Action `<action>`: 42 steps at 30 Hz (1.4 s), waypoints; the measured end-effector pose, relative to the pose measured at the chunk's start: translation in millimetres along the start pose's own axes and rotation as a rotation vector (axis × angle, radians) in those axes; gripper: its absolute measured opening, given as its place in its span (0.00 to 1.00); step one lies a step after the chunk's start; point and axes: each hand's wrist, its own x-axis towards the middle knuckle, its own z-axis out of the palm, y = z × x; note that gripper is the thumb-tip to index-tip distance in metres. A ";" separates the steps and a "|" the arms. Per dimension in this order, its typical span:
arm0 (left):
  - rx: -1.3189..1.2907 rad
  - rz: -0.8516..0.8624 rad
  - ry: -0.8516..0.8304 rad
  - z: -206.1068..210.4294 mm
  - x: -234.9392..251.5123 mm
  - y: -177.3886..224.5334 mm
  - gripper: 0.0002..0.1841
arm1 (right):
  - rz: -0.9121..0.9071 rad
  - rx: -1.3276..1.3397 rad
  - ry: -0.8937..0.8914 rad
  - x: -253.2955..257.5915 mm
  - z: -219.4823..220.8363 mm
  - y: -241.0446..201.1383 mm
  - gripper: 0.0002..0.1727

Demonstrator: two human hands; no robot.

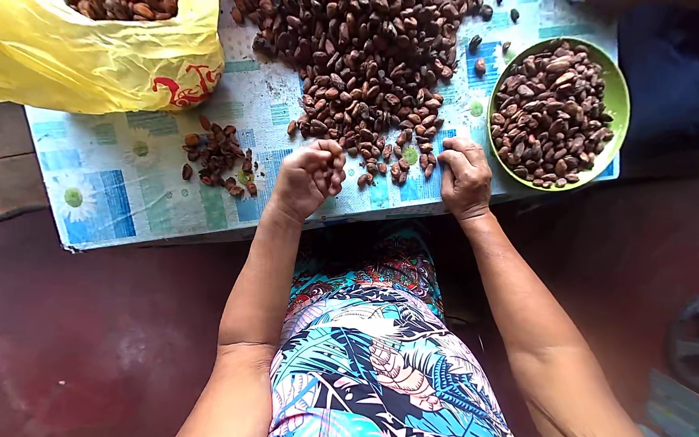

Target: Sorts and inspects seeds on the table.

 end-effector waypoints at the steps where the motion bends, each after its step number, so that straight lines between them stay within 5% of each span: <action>1: 0.233 0.042 0.068 7.3 -0.5 -2.3 0.12 | -0.001 -0.002 -0.003 0.2 -0.4 0.0 0.15; 3: 0.765 0.176 0.140 14.5 -1.4 -11.3 0.06 | -0.001 -0.006 -0.011 0.3 -1.2 -0.5 0.15; 5: 1.219 0.247 0.160 19.2 -1.7 -22.2 0.15 | 0.003 -0.008 -0.011 0.0 -0.9 -1.2 0.15; 8: 1.478 0.265 0.178 27.6 -2.8 -34.3 0.17 | 0.001 -0.005 -0.001 -0.2 -0.1 -1.2 0.15; 11: 1.324 0.297 0.171 20.2 -2.5 -31.9 0.14 | -0.003 -0.006 0.002 -0.1 -0.4 -0.9 0.15; 14: 0.619 0.161 0.144 14.1 -5.8 -8.6 0.05 | -0.006 -0.004 0.006 0.4 -0.4 -1.4 0.15; 17: 0.174 0.032 -0.018 2.9 -4.7 6.0 0.13 | 0.001 0.000 0.001 -0.5 0.4 -1.0 0.15; 19: 0.307 0.043 0.051 6.8 -0.2 3.1 0.10 | -0.003 -0.007 0.001 -0.1 0.6 -0.7 0.15; 21: 0.709 0.142 0.168 16.6 3.2 -7.9 0.04 | -0.007 -0.009 0.005 0.2 0.5 -0.7 0.15; 24: 1.261 0.271 0.223 27.3 6.2 -28.6 0.15 | -0.008 -0.011 0.004 -0.3 0.3 -0.4 0.15; 30: 1.502 0.198 0.189 45.6 3.9 -34.2 0.14 | -0.006 -0.012 -0.001 -0.3 0.1 -0.7 0.15; 34: 1.288 0.260 0.124 26.5 2.2 -32.4 0.12 | 0.009 -0.005 -0.013 0.2 -1.2 -1.8 0.15; 36: 0.850 0.192 0.160 17.4 -0.5 -21.3 0.05 | 0.012 -0.006 -0.010 0.1 -0.8 -1.6 0.15; 39: 0.089 -0.011 0.038 2.8 -1.2 -2.9 0.15 | 0.008 -0.002 -0.006 -0.3 -0.3 -1.5 0.15; 42: 0.071 0.004 -0.009 -2.5 7.6 7.8 0.14 | 0.004 -0.007 -0.010 0.0 -0.4 -0.9 0.15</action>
